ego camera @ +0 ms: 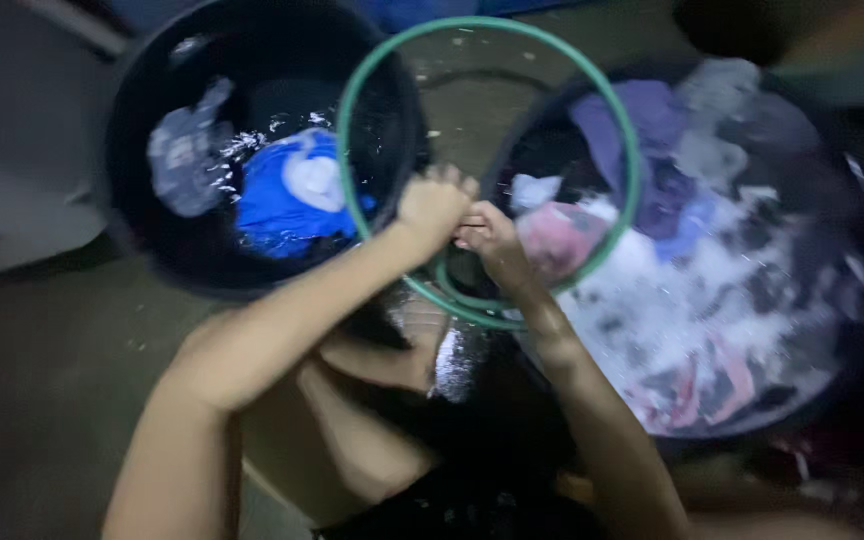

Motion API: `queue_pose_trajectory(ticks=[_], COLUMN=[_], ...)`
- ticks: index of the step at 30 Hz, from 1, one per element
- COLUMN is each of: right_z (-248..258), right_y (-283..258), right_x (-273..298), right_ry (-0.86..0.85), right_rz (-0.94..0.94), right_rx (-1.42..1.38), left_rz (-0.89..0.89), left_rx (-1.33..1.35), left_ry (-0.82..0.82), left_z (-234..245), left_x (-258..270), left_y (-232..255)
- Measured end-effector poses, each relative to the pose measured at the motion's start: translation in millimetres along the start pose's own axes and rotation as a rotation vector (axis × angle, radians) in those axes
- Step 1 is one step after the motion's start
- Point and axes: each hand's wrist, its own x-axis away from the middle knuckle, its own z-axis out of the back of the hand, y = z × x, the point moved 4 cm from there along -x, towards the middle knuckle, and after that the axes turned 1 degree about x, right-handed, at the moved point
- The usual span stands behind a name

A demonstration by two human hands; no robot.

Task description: The person hand washes clothes in a black basin filled with soapy water. They repeatedly submerge, agitate, and wring out various garments, then transfer them to a second basin beside them.

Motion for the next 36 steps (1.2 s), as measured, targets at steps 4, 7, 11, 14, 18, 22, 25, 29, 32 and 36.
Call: queue_pose_trajectory(ticks=[4, 7, 11, 14, 18, 22, 25, 29, 32, 36], right_z=[110.6, 187.2, 232.6, 252.4, 263.1, 266.2, 262.7, 228.7, 203.0, 184.7], right_y=[4.9, 21.4, 42.8, 83.5, 114.1, 90.6, 46.9, -74.5, -153.0, -255.5], right_x=[66.8, 133.5, 227.3, 262.5, 290.4, 305.7, 303.0, 303.7, 312.1, 309.6], right_ry=[0.324, 0.536, 0.773, 0.725, 0.689, 0.842, 0.858, 0.662, 0.813, 0.806], right_rz=[0.135, -0.029, 0.003, -0.318, -0.547, -0.140, 0.095, 0.515, 0.276, 0.436], right_rx=[0.567, 0.511, 1.341, 1.480, 1.369, 1.083, 0.537, 0.582, 0.389, 0.459], left_rz=[-0.345, -0.589, -0.415, -0.378, -0.383, -0.203, -0.171, -0.233, -0.182, -0.140], left_rx=[0.483, 0.862, 0.719, 0.558, 0.693, 1.112, 1.263, 1.369, 1.507, 1.705], left_ry=[0.049, 0.019, -0.122, 0.069, -0.131, -0.594, -0.631, -0.508, -0.509, -0.577], left_z=[-33.1, -74.2, -150.7, -177.1, -191.0, -196.5, -177.8, -129.6, -94.9, -54.5], left_x=[-22.1, -30.4, -36.9, -19.7, 15.0, 22.2, 15.6, -1.0, -10.3, -33.2], left_y=[104.1, 180.0, 283.1, 319.9, 344.2, 340.9, 325.8, 304.0, 293.7, 276.9])
